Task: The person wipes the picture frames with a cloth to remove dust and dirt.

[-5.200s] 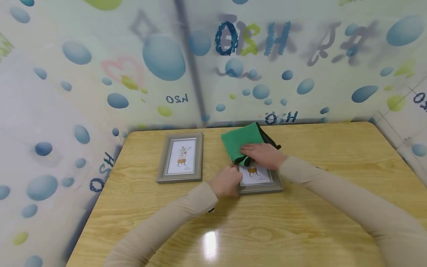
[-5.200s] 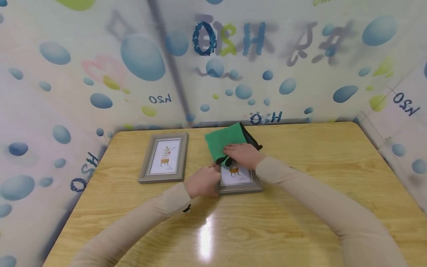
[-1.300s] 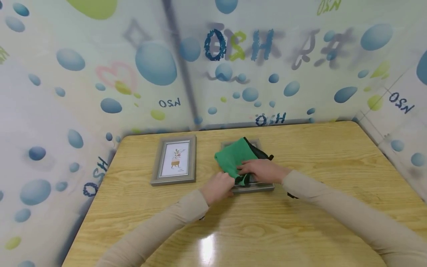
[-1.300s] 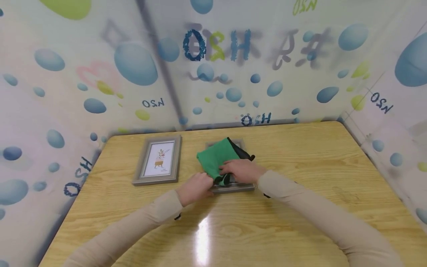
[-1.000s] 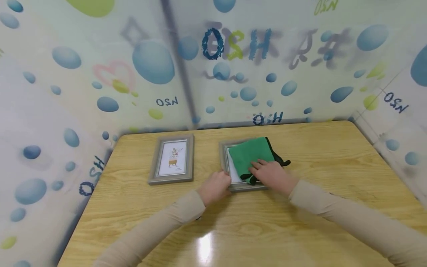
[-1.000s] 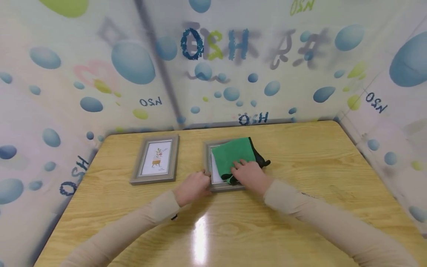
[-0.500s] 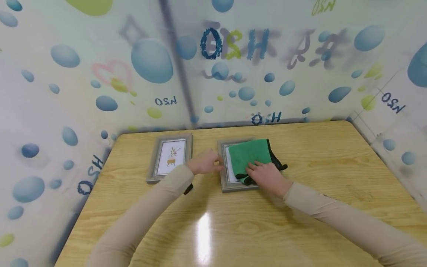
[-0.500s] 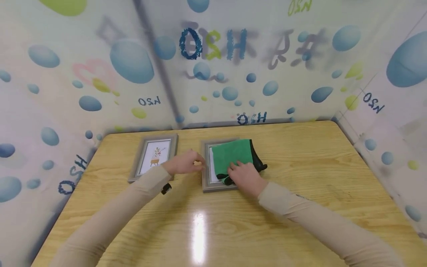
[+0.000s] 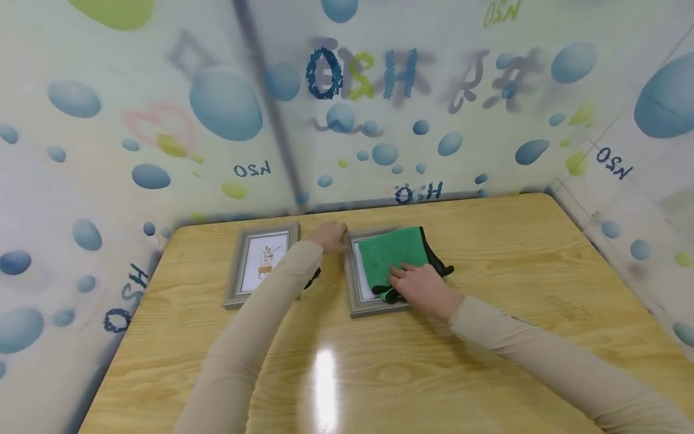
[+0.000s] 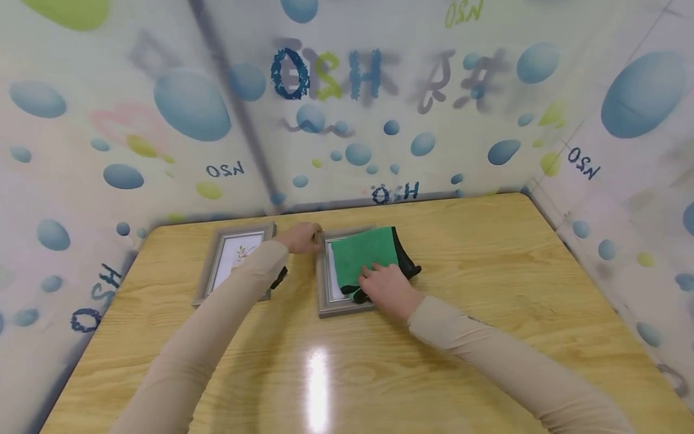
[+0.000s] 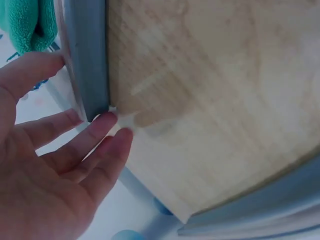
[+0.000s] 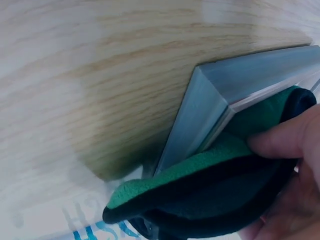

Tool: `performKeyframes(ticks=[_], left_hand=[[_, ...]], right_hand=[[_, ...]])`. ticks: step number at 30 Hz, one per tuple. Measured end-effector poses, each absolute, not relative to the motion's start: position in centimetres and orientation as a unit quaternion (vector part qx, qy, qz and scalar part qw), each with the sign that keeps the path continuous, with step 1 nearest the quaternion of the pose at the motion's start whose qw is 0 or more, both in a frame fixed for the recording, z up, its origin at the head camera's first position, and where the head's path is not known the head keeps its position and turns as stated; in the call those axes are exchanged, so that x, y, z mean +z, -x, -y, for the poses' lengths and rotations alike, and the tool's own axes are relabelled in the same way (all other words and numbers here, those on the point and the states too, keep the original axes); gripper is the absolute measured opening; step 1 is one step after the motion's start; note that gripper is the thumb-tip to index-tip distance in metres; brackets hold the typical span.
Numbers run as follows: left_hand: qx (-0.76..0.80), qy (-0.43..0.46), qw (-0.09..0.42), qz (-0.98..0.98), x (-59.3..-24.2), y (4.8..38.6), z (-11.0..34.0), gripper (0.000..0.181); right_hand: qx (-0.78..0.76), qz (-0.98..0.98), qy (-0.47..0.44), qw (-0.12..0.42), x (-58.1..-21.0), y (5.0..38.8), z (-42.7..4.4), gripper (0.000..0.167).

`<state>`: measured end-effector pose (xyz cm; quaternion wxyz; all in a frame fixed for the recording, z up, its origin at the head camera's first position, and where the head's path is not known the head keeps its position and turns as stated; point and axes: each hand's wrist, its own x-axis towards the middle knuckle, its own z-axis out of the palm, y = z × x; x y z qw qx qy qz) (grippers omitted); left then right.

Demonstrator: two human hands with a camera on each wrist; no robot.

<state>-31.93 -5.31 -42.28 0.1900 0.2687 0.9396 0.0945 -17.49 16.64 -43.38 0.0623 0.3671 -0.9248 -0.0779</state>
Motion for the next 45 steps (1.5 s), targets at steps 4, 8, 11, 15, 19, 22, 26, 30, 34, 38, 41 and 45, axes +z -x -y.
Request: performKeyframes(ticks=[4,8,11,15,19,22,26,30,34,38,41,45], left_hand=[[0.075,-0.259,0.191,-0.944,-42.6,32.9,4.8,0.044],[0.058,-0.232,0.185,-0.953,-43.0,33.4,4.4,0.035],[0.037,-0.217,0.178,-0.959,-43.2,33.5,4.0,0.024],[0.017,-0.206,0.177,-0.962,-43.4,33.7,3.5,0.014],[0.009,-0.197,0.184,-0.963,-43.0,33.7,3.3,0.013],[0.009,-0.194,0.190,-0.962,-42.7,33.7,3.4,0.017],[0.018,-0.192,0.199,-0.961,-42.4,33.5,3.5,0.022],[0.026,-0.207,0.201,-0.957,-42.2,33.0,3.7,0.021],[0.034,-0.223,0.211,-0.951,-42.0,32.8,3.7,0.024],[0.042,-0.222,0.223,-0.948,-42.2,33.3,3.7,0.027],[0.030,-0.220,0.229,-0.948,-42.7,33.9,3.8,0.027],[0.013,-0.226,0.227,-0.947,-43.0,34.4,4.0,0.022]], right_hand=[[-0.091,0.920,-0.375,0.066,-43.2,17.7,-16.5,0.028],[-0.086,0.921,-0.376,0.050,-43.1,18.2,-16.3,0.031],[-0.060,0.920,-0.385,0.036,-43.3,18.7,-16.1,0.037],[0.004,0.914,-0.405,0.029,-43.8,19.3,-15.9,0.042],[0.053,0.897,-0.437,0.030,-44.3,19.6,-15.3,0.042],[0.070,0.880,-0.469,0.025,-44.4,19.6,-14.8,0.041],[0.060,0.861,-0.504,0.014,-44.3,19.1,-14.6,0.043],[0.018,0.864,-0.503,0.014,-44.0,18.5,-15.3,0.045],[-0.034,0.892,-0.451,0.013,-43.2,17.8,-16.3,0.040],[-0.105,0.913,-0.391,0.041,-42.2,17.0,-16.7,0.027],[-0.111,0.921,-0.370,0.054,-41.9,16.5,-16.3,0.015],[-0.028,0.921,-0.387,0.023,-42.0,16.5,-14.9,0.015]])
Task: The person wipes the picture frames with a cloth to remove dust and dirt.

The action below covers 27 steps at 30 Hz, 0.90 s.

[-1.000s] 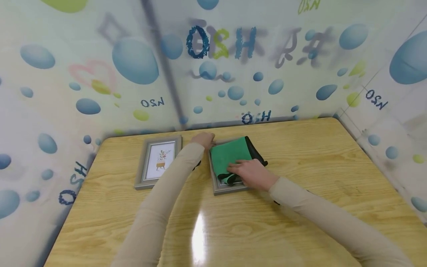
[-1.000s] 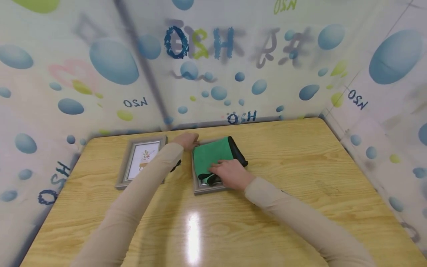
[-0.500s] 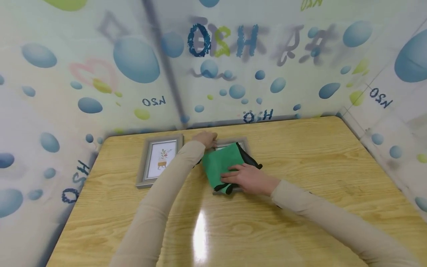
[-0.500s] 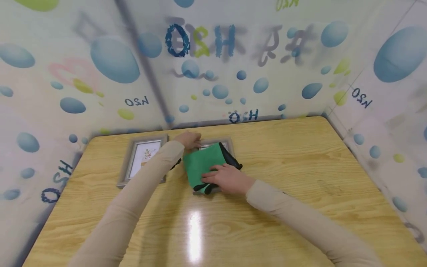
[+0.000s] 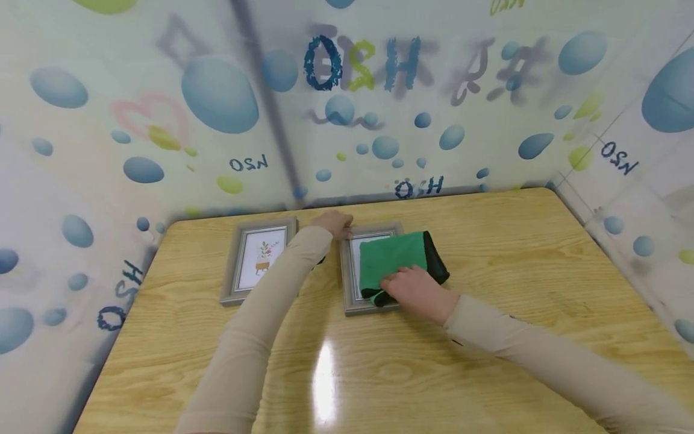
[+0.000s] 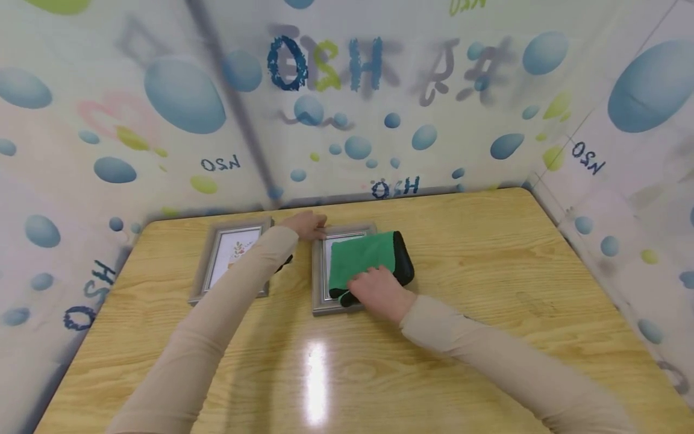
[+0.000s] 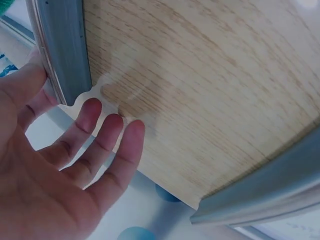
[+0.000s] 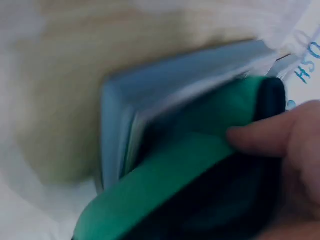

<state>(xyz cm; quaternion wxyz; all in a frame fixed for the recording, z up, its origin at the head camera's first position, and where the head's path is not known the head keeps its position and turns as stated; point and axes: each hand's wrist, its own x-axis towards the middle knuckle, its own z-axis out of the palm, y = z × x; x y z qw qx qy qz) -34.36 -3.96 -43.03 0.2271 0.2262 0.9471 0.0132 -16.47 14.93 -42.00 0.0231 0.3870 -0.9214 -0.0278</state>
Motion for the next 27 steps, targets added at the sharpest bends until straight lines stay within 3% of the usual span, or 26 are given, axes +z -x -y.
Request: performKeyframes(ticks=[5,12,21,27], left_hand=[[0.009,-0.227,0.232,-0.946,-42.8,34.3,4.1,0.023],[0.002,-0.216,0.250,-0.944,-43.1,34.8,3.9,0.022],[0.016,-0.240,0.232,-0.943,-44.5,35.8,3.9,0.020],[0.013,-0.251,0.236,-0.939,-43.8,35.3,4.4,0.021]], right_hand=[[0.070,0.893,-0.444,-0.012,-42.7,16.7,-13.7,0.034],[0.101,0.870,-0.482,-0.025,-42.6,16.8,-14.8,0.039],[-0.041,0.925,-0.377,-0.022,-40.0,14.8,-16.6,0.010],[-0.047,0.923,-0.382,0.006,-40.6,14.1,-16.7,0.007]])
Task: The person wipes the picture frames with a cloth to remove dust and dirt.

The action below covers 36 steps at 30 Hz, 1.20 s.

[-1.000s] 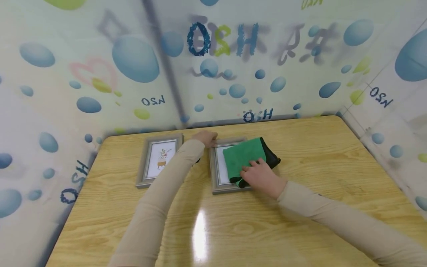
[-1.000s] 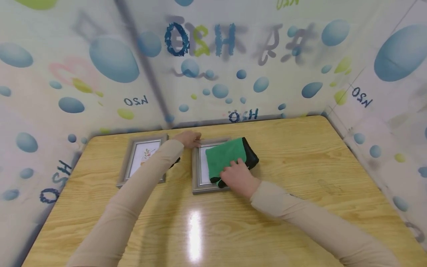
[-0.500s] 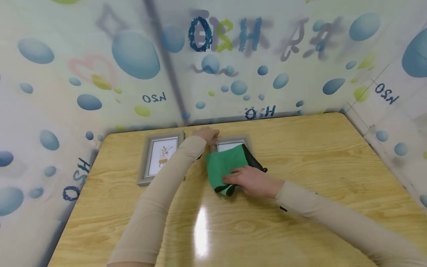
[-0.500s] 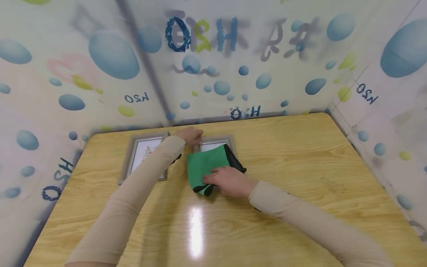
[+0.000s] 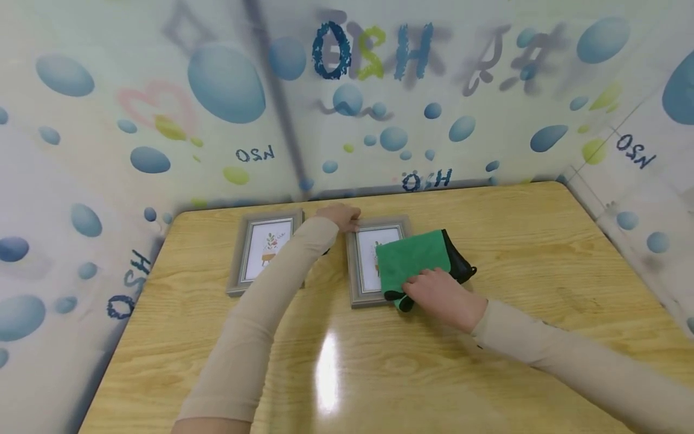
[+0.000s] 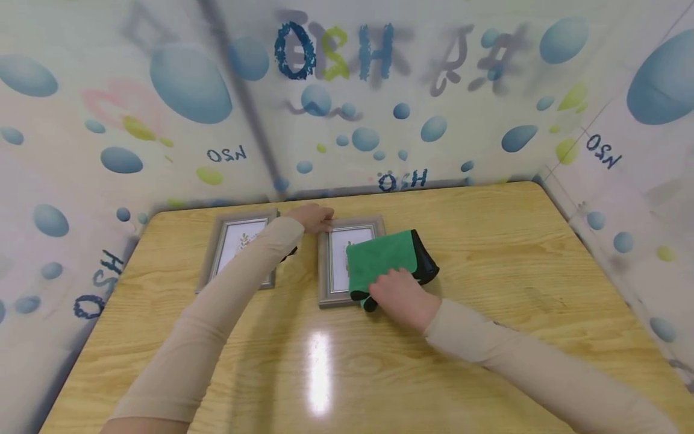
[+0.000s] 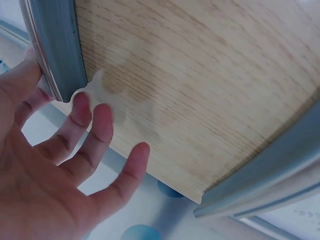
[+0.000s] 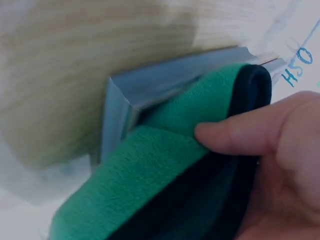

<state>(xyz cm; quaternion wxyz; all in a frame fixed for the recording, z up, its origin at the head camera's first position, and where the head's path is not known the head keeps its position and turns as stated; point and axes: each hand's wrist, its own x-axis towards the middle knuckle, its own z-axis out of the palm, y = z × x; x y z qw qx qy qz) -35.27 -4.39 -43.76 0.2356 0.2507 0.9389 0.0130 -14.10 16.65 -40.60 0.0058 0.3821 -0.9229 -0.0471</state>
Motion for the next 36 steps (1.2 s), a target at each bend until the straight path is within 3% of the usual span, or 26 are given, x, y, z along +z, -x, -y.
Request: performKeyframes(ticks=[6,14,25,32,36], left_hand=[[0.029,-0.304,0.216,-0.927,-42.5,34.3,4.4,0.033],[0.068,-0.368,0.271,-0.887,-41.8,32.8,6.1,0.083],[-0.006,-0.362,0.288,-0.887,-42.2,32.7,6.2,0.088],[-0.012,-0.371,0.275,-0.887,-41.8,32.3,6.0,0.084],[-0.009,-0.372,0.276,-0.886,-41.6,32.3,6.2,0.084]], right_hand=[[-0.030,0.916,-0.400,0.025,-41.7,14.1,-17.2,0.019],[-0.007,0.915,-0.402,0.031,-41.5,13.7,-17.5,0.031],[0.073,0.927,-0.368,-0.021,-41.8,13.3,-14.7,0.037],[0.131,0.885,-0.446,0.026,-42.7,13.8,-11.4,0.032],[0.131,0.868,-0.477,0.030,-43.4,14.0,-11.9,0.042]])
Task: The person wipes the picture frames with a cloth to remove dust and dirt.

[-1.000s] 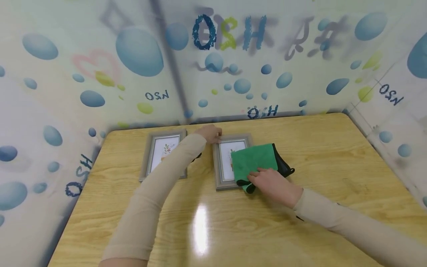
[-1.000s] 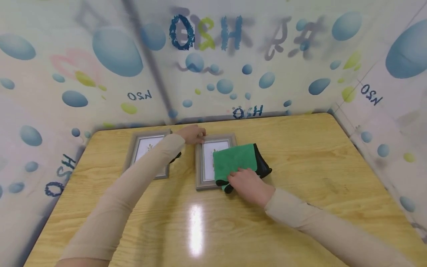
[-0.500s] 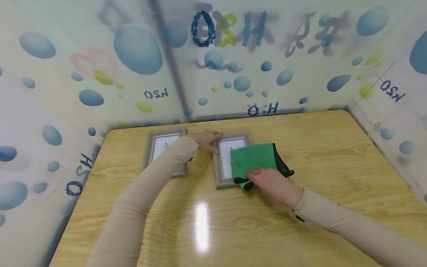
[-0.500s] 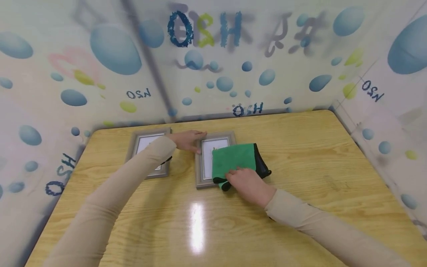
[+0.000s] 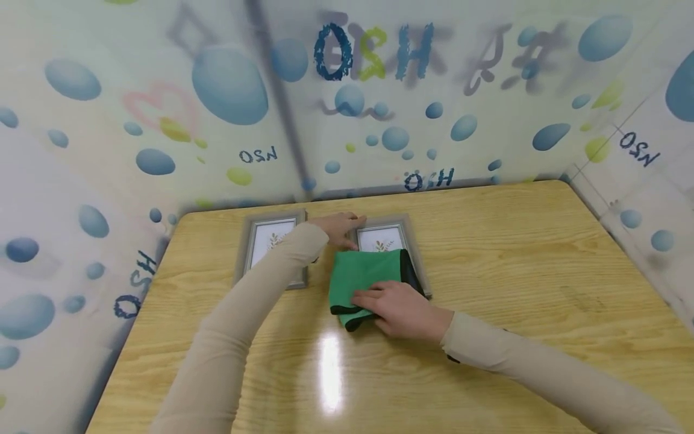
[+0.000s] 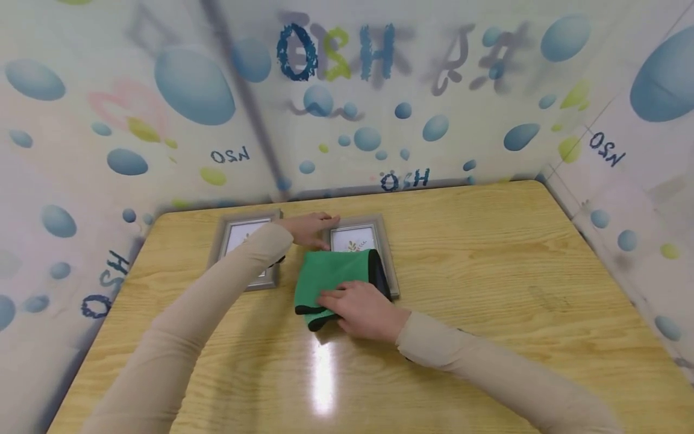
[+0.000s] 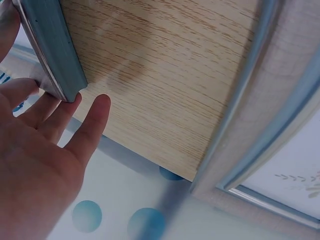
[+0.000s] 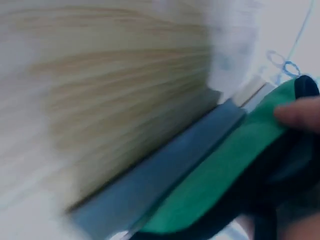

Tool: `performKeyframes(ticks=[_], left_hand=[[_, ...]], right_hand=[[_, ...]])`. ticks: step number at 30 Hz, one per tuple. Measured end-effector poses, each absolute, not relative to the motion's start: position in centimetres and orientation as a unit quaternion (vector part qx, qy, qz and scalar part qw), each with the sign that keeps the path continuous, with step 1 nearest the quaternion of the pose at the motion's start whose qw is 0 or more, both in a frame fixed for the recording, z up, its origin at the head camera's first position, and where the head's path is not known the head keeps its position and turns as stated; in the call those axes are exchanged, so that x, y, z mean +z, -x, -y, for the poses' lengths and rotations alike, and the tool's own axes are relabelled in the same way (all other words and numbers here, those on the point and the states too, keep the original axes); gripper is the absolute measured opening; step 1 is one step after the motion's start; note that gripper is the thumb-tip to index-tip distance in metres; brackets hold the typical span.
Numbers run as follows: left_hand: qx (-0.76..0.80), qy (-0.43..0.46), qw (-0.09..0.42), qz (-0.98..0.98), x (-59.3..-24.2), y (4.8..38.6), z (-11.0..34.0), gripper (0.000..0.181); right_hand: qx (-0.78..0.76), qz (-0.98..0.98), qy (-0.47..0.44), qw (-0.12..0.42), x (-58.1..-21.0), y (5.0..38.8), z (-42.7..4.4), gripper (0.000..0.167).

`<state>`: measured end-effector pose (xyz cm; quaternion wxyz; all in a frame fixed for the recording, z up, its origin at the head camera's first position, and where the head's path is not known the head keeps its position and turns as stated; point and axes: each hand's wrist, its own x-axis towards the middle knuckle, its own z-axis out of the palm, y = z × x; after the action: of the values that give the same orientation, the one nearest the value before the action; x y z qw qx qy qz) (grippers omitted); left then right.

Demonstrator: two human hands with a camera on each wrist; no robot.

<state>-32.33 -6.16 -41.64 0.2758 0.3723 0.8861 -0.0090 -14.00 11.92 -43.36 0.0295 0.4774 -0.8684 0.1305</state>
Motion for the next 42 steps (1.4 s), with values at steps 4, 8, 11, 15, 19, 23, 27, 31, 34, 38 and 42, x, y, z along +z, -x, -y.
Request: performKeyframes(ticks=[4,8,11,15,19,23,27,31,34,38,42], left_hand=[[-0.002,-0.366,0.285,-0.886,-41.7,32.4,6.1,0.084],[0.009,-0.362,0.297,-0.884,-41.4,32.3,5.9,0.086],[0.011,-0.362,0.303,-0.882,-41.0,32.2,5.8,0.088],[0.007,-0.364,0.303,-0.881,-40.8,31.9,5.7,0.088],[0.009,-0.366,0.298,-0.881,-40.8,31.6,5.6,0.087],[0.002,-0.369,0.295,-0.881,-40.9,31.5,5.4,0.086],[-0.002,-0.368,0.292,-0.883,-41.2,31.8,5.3,0.086],[0.007,-0.369,0.289,-0.883,-41.8,32.3,5.6,0.087],[0.010,-0.370,0.284,-0.884,-42.2,32.7,5.9,0.088],[0.014,-0.366,0.282,-0.887,-42.5,33.0,6.2,0.089],[0.019,-0.364,0.279,-0.888,-42.8,33.1,6.3,0.090]], right_hand=[[0.135,0.870,-0.473,0.003,-43.6,13.8,-14.3,0.053],[0.135,0.887,-0.442,-0.005,-43.1,13.7,-17.1,0.051],[0.125,0.900,-0.418,-0.004,-42.8,13.5,-19.1,0.048],[0.121,0.905,-0.407,0.002,-42.5,13.0,-21.3,0.049],[0.094,0.900,-0.426,0.018,-42.4,12.4,-22.7,0.051],[-0.013,0.881,-0.467,0.076,-42.7,11.6,-23.0,0.045],[-0.104,0.851,-0.492,0.150,-43.7,11.0,-22.4,0.028],[-0.112,0.842,-0.487,0.203,-45.0,10.9,-21.3,0.049],[-0.101,0.846,-0.479,0.213,-45.7,11.1,-20.4,0.075],[-0.096,0.848,-0.484,0.191,-46.2,11.3,-18.9,0.041],[-0.081,0.847,-0.497,0.170,-46.3,11.4,-16.4,0.028]])
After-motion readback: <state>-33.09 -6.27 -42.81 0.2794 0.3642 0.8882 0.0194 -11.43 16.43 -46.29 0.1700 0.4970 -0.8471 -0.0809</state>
